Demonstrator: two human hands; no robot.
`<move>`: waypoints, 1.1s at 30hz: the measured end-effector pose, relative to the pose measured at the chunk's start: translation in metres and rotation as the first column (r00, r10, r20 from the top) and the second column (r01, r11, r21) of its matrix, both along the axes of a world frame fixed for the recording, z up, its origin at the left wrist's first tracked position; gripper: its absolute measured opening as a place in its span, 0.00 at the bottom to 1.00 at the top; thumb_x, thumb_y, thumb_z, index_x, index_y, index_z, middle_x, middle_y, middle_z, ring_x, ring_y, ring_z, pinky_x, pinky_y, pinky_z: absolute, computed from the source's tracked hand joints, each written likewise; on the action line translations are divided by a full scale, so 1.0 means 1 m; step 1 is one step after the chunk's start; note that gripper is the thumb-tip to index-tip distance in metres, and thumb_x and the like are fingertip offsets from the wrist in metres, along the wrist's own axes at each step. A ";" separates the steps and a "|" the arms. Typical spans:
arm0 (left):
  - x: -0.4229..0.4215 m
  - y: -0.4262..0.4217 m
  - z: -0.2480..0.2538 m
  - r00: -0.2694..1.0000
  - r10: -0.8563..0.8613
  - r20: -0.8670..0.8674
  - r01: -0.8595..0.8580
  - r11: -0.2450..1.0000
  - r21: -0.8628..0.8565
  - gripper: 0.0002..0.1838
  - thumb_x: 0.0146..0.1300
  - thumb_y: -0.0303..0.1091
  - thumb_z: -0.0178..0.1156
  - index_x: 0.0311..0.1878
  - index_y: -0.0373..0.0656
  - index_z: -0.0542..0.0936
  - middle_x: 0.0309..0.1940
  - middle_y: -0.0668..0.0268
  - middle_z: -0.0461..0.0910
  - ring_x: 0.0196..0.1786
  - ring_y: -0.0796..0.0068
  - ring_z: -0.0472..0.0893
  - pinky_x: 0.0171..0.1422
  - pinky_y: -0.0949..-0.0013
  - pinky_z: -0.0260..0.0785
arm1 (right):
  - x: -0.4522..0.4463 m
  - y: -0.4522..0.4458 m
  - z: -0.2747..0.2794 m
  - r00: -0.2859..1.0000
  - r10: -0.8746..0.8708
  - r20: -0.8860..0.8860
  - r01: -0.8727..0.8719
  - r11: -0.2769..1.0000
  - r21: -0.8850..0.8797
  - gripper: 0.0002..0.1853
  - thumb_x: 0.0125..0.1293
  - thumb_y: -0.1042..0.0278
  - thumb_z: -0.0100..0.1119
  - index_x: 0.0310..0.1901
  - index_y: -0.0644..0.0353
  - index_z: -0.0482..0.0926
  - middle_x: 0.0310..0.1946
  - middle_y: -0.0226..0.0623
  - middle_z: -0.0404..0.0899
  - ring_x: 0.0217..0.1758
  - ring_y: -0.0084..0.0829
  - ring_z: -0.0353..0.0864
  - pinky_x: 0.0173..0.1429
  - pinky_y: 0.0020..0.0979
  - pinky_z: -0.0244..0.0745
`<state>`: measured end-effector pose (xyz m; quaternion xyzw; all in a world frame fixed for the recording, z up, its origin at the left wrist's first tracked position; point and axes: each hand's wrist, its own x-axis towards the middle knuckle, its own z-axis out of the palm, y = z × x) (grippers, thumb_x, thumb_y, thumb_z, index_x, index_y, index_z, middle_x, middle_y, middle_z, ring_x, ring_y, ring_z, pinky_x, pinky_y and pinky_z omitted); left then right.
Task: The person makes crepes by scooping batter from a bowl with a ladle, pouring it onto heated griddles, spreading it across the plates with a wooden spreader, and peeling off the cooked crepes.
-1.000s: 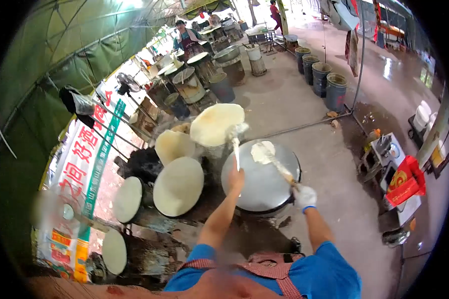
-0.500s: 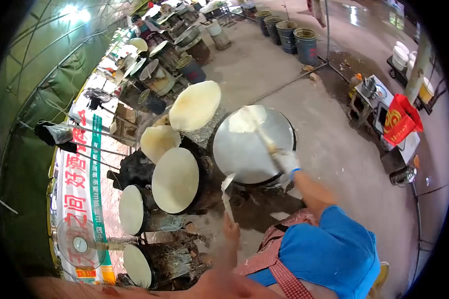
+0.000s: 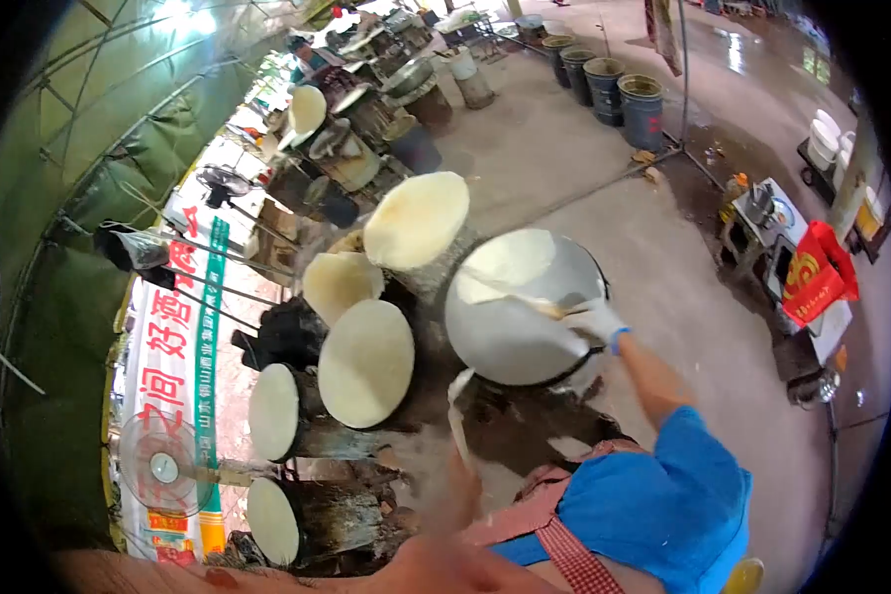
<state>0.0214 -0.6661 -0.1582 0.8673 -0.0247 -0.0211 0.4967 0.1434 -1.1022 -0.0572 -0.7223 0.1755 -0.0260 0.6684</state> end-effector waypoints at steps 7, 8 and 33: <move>-0.021 -0.036 0.093 0.792 0.172 -0.586 -0.370 0.899 -0.236 0.36 0.56 0.22 0.52 0.71 0.46 0.58 0.23 0.66 0.70 0.18 0.72 0.71 0.22 0.69 0.66 | 0.022 -0.012 -0.042 0.995 0.089 0.032 -0.094 0.974 0.205 0.15 0.53 0.65 0.68 0.41 0.62 0.84 0.21 0.29 0.77 0.19 0.21 0.71 0.17 0.26 0.61; -0.022 -0.040 0.099 0.782 0.177 -0.598 -0.392 0.885 -0.251 0.36 0.56 0.21 0.52 0.71 0.46 0.58 0.20 0.68 0.68 0.16 0.74 0.69 0.20 0.69 0.64 | 0.016 -0.028 -0.026 0.982 0.158 -0.108 -0.130 0.965 0.229 0.15 0.53 0.64 0.68 0.42 0.61 0.84 0.21 0.30 0.78 0.18 0.21 0.71 0.18 0.27 0.62; -0.137 -0.040 -0.037 0.510 0.696 -0.505 -0.751 0.647 0.132 0.37 0.51 0.21 0.64 0.67 0.38 0.64 0.32 0.58 0.80 0.26 0.73 0.79 0.29 0.68 0.71 | 0.084 -0.128 0.016 0.677 0.595 -0.433 -0.497 0.803 0.328 0.10 0.51 0.65 0.68 0.32 0.63 0.84 0.14 0.29 0.71 0.13 0.21 0.66 0.15 0.26 0.56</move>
